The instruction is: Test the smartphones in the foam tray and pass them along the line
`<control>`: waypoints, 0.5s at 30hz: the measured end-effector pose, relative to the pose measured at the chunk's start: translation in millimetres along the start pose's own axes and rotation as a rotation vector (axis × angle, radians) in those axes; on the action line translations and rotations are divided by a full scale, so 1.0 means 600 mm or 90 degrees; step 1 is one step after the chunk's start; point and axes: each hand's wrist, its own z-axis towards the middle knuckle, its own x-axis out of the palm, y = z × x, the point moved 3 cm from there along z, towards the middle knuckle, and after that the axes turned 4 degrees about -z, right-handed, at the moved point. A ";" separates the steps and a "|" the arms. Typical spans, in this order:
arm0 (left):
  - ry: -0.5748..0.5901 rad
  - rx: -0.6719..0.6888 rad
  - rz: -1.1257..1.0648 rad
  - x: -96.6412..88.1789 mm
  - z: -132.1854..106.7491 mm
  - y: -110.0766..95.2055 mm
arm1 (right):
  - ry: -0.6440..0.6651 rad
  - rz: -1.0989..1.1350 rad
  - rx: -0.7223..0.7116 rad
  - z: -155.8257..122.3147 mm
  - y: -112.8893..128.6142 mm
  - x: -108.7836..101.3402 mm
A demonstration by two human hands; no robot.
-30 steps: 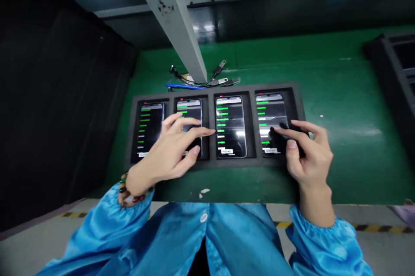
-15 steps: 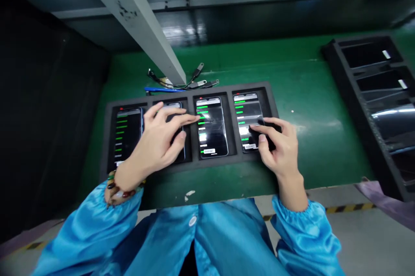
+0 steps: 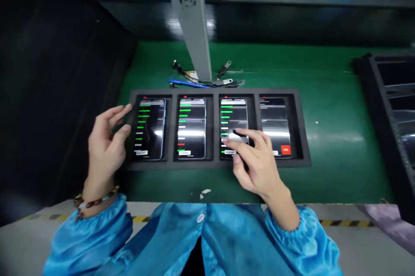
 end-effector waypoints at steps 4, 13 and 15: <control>0.015 -0.054 -0.149 0.000 -0.002 0.040 | 0.060 0.033 -0.041 0.039 0.050 0.045; 0.158 0.009 -0.159 -0.010 -0.011 0.053 | -0.008 0.041 0.021 0.038 0.031 0.023; 0.180 0.028 -0.129 -0.011 -0.014 0.054 | -0.069 0.032 0.092 0.029 0.010 -0.002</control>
